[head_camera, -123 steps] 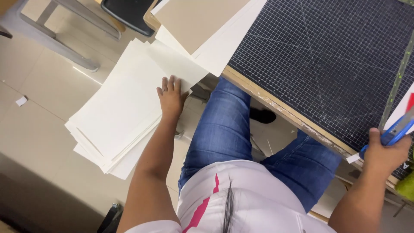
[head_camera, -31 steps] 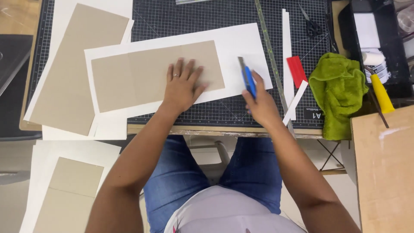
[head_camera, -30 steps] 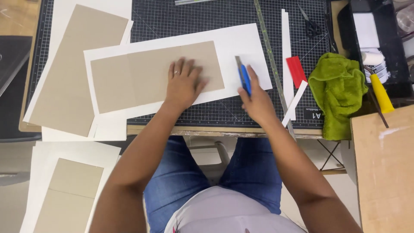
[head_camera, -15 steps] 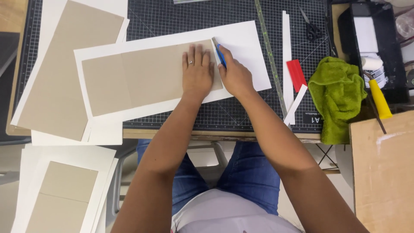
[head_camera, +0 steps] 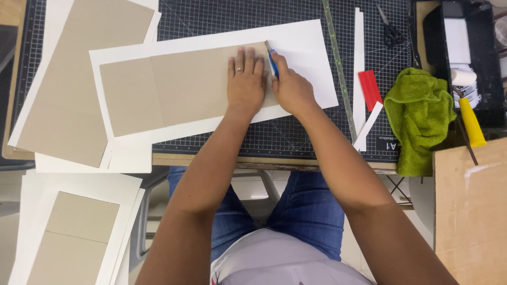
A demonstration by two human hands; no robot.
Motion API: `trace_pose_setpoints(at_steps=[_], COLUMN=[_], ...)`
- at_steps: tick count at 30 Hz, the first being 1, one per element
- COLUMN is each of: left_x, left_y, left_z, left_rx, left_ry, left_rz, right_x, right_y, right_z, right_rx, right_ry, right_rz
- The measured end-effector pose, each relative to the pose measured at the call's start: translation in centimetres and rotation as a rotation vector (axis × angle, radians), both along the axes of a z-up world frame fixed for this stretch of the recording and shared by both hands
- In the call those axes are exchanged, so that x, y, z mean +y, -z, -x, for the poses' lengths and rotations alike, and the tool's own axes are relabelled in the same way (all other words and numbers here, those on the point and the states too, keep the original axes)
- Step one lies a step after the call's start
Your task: Cutting paper and cardboard into specific sizes using a utility knife and a metal ruler on a cutting mat
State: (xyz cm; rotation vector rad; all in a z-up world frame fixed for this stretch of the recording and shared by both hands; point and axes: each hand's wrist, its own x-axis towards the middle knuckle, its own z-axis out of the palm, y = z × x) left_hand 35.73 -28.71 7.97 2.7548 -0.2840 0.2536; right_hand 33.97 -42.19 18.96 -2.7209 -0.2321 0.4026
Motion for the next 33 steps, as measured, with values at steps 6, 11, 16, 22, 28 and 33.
trace_pose_setpoints(at_steps=[6,11,16,22,28,33], left_x=[0.1,0.1,0.2,0.0,0.0,-0.1], left_y=[-1.1,-0.7,-1.3,-1.2,-1.1,-1.3], left_z=[0.7,0.5,0.8,0.9,0.7,0.5], left_rx=[-0.012,-0.068,-0.017,-0.022,-0.004,0.035], left_ry=[0.006,0.002,0.008,-0.006,0.005,-0.003], left_rz=[-0.013,-0.013,-0.008,-0.025,-0.046,-0.069], right_x=[0.2,0.0,-1.0,-2.6,-3.7,-4.2], right_y=[-0.5,-1.3,-1.6,-1.1,-1.0,-2.1], right_z=[0.1,1.9,5.3,10.1,14.2,17.1], right_rx=[0.037,0.060,0.053,0.016,0.021,0.092], right_ry=[-0.013,-0.007,-0.036,-0.060,-0.062,-0.035], right_rz=[0.023,0.031,-0.002,-0.016,0.008,0.063])
